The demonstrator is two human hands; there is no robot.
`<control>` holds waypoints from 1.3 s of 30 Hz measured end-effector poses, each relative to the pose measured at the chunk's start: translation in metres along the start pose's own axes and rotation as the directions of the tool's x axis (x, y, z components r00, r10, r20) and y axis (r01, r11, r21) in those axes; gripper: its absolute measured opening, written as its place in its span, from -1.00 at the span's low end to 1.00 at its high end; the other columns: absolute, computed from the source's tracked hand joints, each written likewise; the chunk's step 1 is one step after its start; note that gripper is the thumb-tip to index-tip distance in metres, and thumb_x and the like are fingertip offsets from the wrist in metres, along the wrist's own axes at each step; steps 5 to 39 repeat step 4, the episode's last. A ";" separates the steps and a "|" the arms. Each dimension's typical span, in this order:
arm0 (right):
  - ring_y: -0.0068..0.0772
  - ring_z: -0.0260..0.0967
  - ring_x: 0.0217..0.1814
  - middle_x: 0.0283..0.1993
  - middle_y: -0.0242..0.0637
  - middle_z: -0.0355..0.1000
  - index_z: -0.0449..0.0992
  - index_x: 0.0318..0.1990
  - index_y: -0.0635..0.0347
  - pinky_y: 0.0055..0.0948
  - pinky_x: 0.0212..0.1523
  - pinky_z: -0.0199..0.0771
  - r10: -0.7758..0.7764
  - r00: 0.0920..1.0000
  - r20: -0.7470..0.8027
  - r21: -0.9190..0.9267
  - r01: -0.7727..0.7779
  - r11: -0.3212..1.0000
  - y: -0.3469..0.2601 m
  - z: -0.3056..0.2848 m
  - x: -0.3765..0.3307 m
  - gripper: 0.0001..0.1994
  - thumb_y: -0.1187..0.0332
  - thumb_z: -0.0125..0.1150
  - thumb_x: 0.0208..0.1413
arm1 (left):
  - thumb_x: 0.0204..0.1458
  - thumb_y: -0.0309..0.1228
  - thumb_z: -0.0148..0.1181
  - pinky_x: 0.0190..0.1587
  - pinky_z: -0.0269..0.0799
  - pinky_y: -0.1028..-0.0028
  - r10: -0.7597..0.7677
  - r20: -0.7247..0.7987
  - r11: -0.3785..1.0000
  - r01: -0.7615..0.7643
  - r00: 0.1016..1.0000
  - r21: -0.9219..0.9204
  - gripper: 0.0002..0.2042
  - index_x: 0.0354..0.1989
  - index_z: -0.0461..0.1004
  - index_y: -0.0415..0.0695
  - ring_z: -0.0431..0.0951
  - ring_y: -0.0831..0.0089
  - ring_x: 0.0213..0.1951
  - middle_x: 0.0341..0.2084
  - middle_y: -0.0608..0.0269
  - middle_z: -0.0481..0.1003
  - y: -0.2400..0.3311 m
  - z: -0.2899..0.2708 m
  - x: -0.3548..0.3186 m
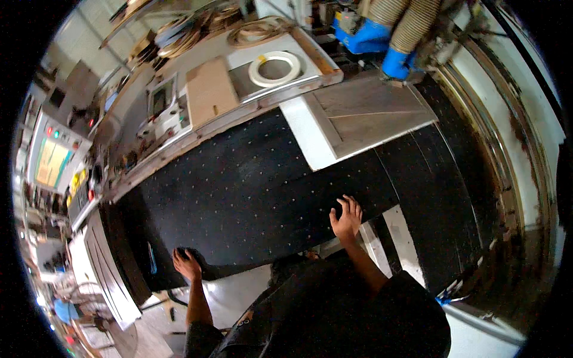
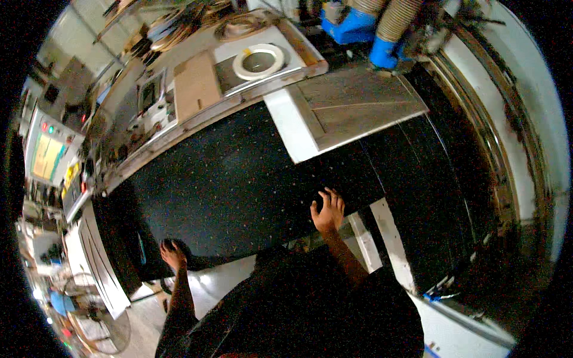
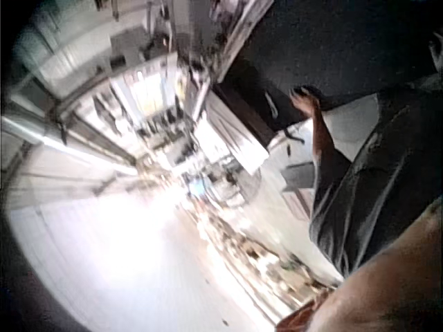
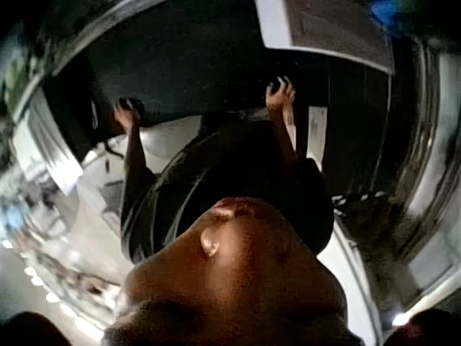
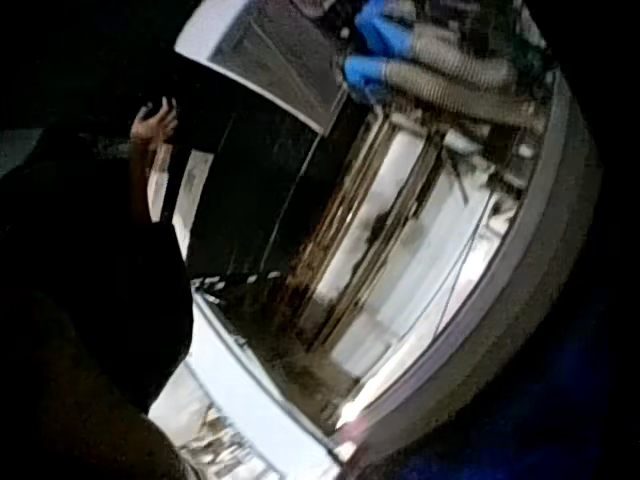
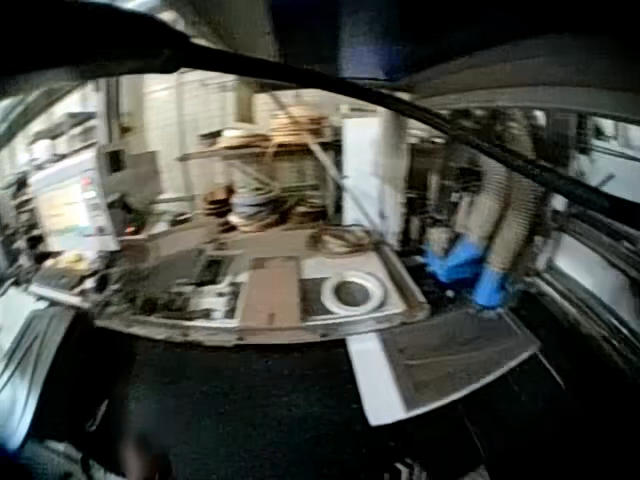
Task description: The person trims the edges of decorative cabinet door panels using a utility knife and then stacks the finished doors one by one onto a pile on a workbench.
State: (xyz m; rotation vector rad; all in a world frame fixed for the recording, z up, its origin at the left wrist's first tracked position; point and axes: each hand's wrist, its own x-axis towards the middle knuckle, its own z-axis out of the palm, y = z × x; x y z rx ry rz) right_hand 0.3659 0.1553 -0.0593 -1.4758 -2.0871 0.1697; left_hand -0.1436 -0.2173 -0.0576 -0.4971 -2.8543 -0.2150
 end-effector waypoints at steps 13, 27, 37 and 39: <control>0.08 0.19 0.49 0.40 -0.21 0.36 0.49 0.26 -0.02 0.09 0.44 0.19 0.036 0.999 0.014 0.080 -0.037 0.996 -0.003 -0.001 -0.003 -0.59 0.10 0.22 0.33 | 0.37 0.01 0.09 0.49 0.12 0.06 0.034 -0.012 0.999 -0.034 0.999 0.026 -0.42 0.43 0.37 -0.09 0.30 0.08 0.45 0.43 0.11 0.36 -0.008 0.016 0.025; 0.08 0.19 0.49 0.40 -0.21 0.36 0.49 0.26 -0.02 0.09 0.44 0.19 0.036 0.999 0.014 0.080 -0.037 0.996 -0.003 -0.001 -0.003 -0.59 0.10 0.22 0.33 | 0.37 0.01 0.09 0.49 0.12 0.06 0.034 -0.012 0.999 -0.034 0.999 0.026 -0.42 0.43 0.37 -0.09 0.30 0.08 0.45 0.43 0.11 0.36 -0.008 0.016 0.025; 0.08 0.19 0.49 0.40 -0.21 0.36 0.49 0.26 -0.02 0.09 0.44 0.19 0.036 0.999 0.014 0.080 -0.037 0.996 -0.003 -0.001 -0.003 -0.59 0.10 0.22 0.33 | 0.37 0.01 0.09 0.49 0.12 0.06 0.034 -0.012 0.999 -0.034 0.999 0.026 -0.42 0.43 0.37 -0.09 0.30 0.08 0.45 0.43 0.11 0.36 -0.008 0.016 0.025; 0.08 0.19 0.49 0.40 -0.21 0.36 0.49 0.26 -0.02 0.09 0.44 0.19 0.036 0.999 0.014 0.080 -0.037 0.996 -0.003 -0.001 -0.003 -0.59 0.10 0.22 0.33 | 0.37 0.01 0.09 0.49 0.12 0.06 0.034 -0.012 0.999 -0.034 0.999 0.026 -0.42 0.43 0.37 -0.09 0.30 0.08 0.45 0.43 0.11 0.36 -0.008 0.016 0.025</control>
